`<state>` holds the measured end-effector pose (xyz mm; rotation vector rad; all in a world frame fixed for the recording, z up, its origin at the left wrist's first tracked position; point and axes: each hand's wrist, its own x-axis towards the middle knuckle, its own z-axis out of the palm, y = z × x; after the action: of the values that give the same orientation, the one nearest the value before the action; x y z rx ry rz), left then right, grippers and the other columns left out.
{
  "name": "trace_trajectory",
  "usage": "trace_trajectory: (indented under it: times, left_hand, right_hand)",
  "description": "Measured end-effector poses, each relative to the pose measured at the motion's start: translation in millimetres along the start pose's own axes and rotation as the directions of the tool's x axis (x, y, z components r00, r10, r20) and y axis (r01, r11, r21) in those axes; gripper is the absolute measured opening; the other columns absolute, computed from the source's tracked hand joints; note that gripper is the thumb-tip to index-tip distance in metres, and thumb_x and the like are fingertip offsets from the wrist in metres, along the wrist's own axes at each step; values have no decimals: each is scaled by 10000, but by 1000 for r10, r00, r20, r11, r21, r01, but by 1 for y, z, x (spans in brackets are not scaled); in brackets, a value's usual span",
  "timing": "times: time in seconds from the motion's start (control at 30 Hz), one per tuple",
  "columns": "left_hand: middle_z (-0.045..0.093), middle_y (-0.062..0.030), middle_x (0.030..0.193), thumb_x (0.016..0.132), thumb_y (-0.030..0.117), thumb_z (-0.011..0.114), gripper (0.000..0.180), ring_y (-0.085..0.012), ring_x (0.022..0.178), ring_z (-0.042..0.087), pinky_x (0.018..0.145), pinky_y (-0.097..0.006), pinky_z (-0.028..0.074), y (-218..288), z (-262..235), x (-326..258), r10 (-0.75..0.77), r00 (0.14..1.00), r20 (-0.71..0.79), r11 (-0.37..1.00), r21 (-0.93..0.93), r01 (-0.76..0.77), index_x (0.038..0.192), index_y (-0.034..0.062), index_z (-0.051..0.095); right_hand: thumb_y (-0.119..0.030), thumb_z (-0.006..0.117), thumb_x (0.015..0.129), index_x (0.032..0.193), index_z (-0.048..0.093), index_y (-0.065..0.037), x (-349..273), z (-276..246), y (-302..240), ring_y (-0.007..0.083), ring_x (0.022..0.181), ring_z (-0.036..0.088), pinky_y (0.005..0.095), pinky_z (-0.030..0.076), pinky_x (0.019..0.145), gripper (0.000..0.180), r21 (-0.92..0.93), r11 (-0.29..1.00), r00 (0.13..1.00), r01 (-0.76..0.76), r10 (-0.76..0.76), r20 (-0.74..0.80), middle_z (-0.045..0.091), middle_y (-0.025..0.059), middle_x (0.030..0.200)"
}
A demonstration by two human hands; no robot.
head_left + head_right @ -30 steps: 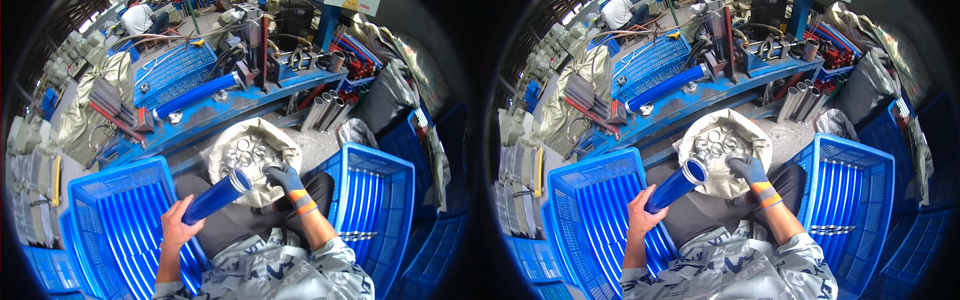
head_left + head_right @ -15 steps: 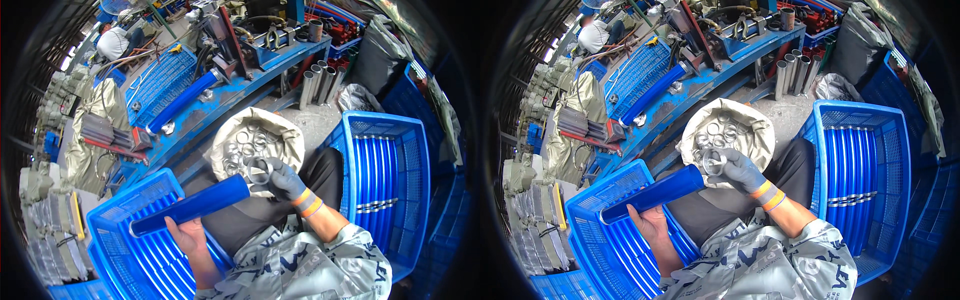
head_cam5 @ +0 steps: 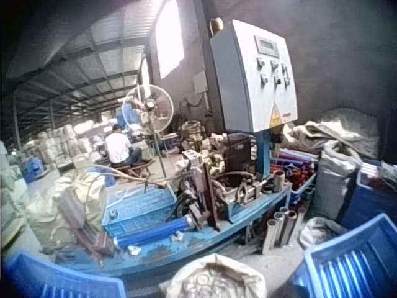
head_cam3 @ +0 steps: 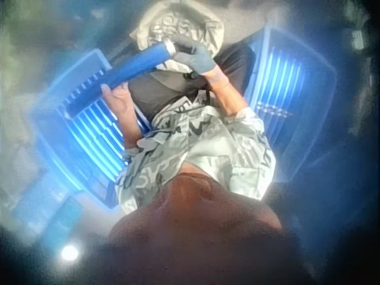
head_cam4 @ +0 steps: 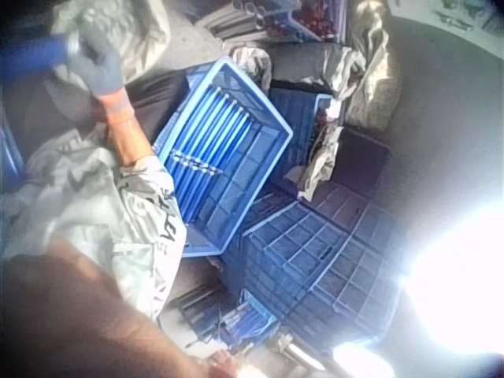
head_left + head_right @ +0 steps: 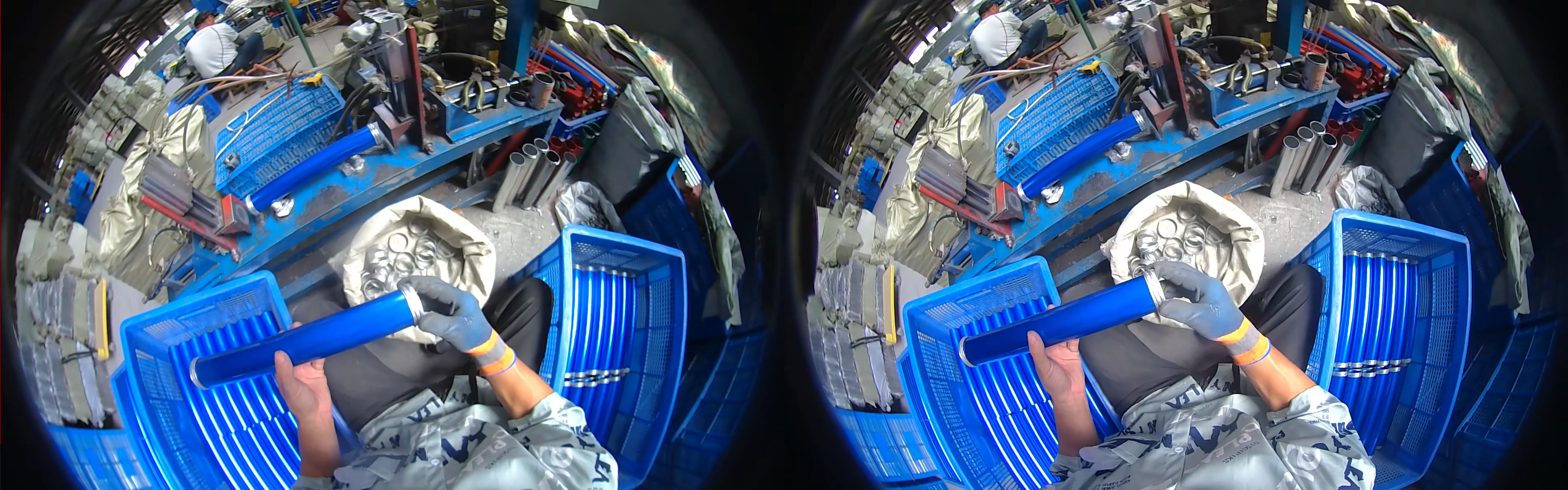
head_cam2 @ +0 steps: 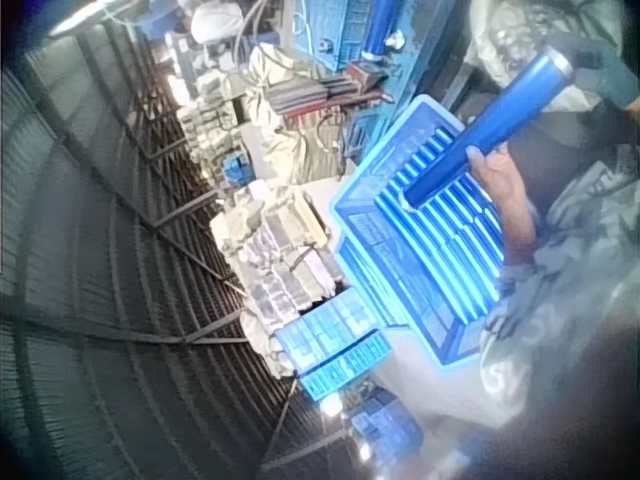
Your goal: Fitting metal rings onto the ends of blue plastic tubes and placing them into a crate.
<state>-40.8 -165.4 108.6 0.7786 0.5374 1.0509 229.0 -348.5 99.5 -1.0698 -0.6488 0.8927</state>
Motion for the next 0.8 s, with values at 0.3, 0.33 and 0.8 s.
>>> trace_trajectory:
  times: [0.3, 0.33, 0.8]
  left_hand:
    - [721, -177, 1523, 1132, 497, 749, 624, -344, 1431, 690, 1218, -559, 577, -12, -13, 30, -69, 995, -67, 983, -173, 56, 1541, 41, 634]
    - [710, -184, 1537, 1128, 523, 748, 649, -352, 1448, 676, 1239, -571, 563, -17, -17, 36, -88, 991, -101, 980, -187, 68, 1540, 37, 629]
    - [661, -186, 1600, 1185, 462, 671, 598, -307, 1537, 595, 1337, -488, 466, 36, -81, 62, -48, 977, -209, 978, -211, 3, 1558, -1, 606]
  right_hand:
    - [-57, 896, 982, 1661, 570, 53, 46, 1, -14, 232, 1436, 668, 389, 554, 1203, 761, 240, 971, 972, 13, -68, 223, 670, 121, 1572]
    - [-207, 880, 1039, 1709, 511, 39, 63, -14, 1, 256, 1411, 701, 410, 568, 1194, 804, 197, 980, 976, 31, -73, 208, 676, 140, 1577]
    - [-246, 864, 979, 1623, 630, -140, 399, 47, 39, 372, 1506, 606, 501, 487, 1243, 693, -828, 376, 870, 415, -431, 241, 600, 153, 1678]
